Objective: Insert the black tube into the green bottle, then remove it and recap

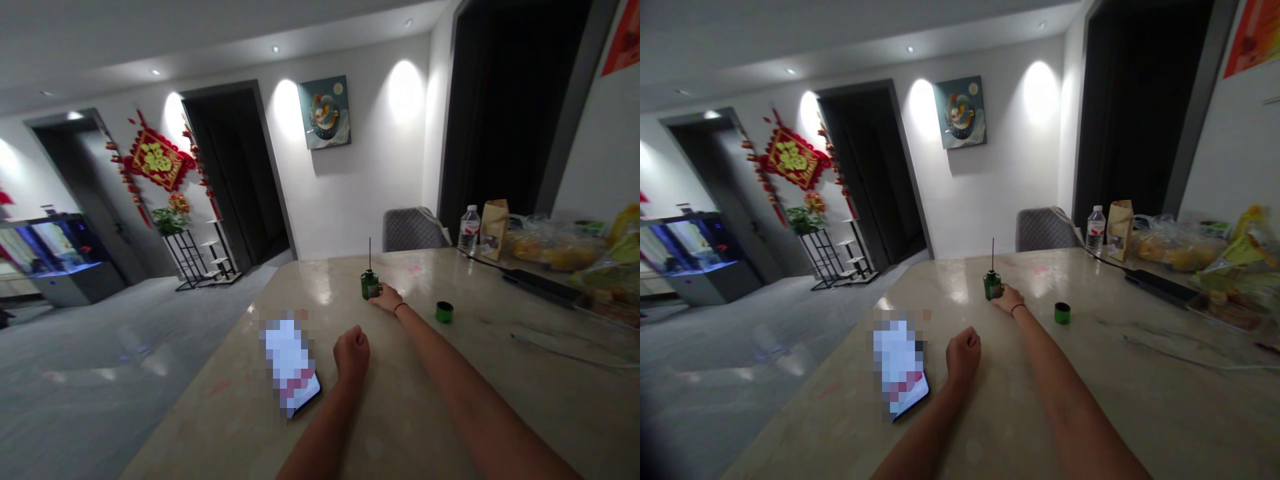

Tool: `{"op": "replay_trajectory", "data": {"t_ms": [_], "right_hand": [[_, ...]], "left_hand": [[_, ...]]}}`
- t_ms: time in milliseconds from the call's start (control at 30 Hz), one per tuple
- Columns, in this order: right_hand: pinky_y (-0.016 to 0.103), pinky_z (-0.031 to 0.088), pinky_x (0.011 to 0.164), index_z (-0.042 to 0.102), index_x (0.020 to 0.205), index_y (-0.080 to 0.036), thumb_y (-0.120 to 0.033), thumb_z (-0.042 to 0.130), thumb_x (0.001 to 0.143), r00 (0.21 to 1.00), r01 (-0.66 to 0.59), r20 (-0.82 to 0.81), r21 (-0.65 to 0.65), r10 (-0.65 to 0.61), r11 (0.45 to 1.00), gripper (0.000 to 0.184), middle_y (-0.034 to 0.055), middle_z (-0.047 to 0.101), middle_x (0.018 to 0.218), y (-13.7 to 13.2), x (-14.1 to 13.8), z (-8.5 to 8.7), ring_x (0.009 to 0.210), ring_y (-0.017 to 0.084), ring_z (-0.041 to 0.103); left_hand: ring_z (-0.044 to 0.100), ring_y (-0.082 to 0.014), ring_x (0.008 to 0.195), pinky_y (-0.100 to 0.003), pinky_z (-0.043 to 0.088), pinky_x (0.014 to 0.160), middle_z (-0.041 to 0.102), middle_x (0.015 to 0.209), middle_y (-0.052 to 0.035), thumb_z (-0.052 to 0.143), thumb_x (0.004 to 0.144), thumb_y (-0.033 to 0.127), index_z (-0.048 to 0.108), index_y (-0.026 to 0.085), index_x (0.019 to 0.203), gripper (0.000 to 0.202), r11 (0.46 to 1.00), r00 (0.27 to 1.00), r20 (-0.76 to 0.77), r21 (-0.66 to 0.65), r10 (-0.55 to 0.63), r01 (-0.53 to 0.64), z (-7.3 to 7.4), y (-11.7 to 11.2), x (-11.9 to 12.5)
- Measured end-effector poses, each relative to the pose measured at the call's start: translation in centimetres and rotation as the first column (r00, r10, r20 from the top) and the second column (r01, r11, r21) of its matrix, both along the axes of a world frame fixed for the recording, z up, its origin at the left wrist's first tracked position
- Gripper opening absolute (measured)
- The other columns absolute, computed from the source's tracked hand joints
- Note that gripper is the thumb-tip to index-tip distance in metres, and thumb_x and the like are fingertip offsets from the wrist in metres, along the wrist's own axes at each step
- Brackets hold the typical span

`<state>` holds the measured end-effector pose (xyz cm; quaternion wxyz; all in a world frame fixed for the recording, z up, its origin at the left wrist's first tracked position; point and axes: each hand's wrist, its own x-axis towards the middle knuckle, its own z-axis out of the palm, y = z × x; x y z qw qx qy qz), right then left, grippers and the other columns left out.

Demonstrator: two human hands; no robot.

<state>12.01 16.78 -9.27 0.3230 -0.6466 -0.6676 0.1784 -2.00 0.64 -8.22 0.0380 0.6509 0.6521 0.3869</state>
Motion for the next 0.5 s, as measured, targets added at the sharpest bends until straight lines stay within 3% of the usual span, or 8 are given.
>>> {"op": "replay_trajectory", "data": {"t_ms": [133, 333, 500], "right_hand": [[0.029, 0.043, 0.073, 0.055, 0.098, -0.022, -0.041, 0.067, 0.054, 0.997, 0.071, 0.029, -0.024, -0.071, 0.997, 0.049, 0.0051, 0.063, 0.098, 0.07, -0.54, -0.29, 0.091, 0.021, 0.058], [0.032, 0.042, 0.073, 0.052, 0.102, -0.017, -0.046, 0.066, 0.050, 0.981, 0.189, 0.049, 0.013, -0.190, 0.982, 0.061, 0.0100, 0.060, 0.101, 0.28, -1.10, -0.58, 0.094, 0.024, 0.056], [0.033, 0.042, 0.077, 0.052, 0.106, -0.017, -0.048, 0.065, 0.052, 0.983, 0.170, 0.067, 0.009, -0.170, 0.985, 0.063, 0.0119, 0.057, 0.106, 0.30, -1.01, -0.80, 0.098, 0.025, 0.054]], "left_hand": [[0.023, -0.0057, 0.045, -0.023, 0.012, 0.048, 0.022, 0.044, 0.0058, 0.037, 0.063, 0.010, 0.022, 0.016, 0.048, 0.022, 1.000, 1.000, 0.015, -0.011, -0.002, 0.002, -0.03, -0.05, 0.00], [0.023, -0.0058, 0.046, -0.023, 0.013, 0.048, 0.024, 0.045, 0.0060, 0.037, 0.063, 0.010, 0.022, 0.016, 0.048, 0.022, 1.000, 0.999, 0.029, -0.003, -0.013, 0.013, -0.36, -0.06, -0.01], [0.023, -0.0060, 0.046, -0.023, 0.012, 0.048, 0.023, 0.045, 0.0060, 0.037, 0.063, 0.010, 0.022, 0.016, 0.048, 0.022, 1.000, 0.999, 0.048, -0.011, -0.013, 0.013, -0.41, 0.03, 0.04]]}}
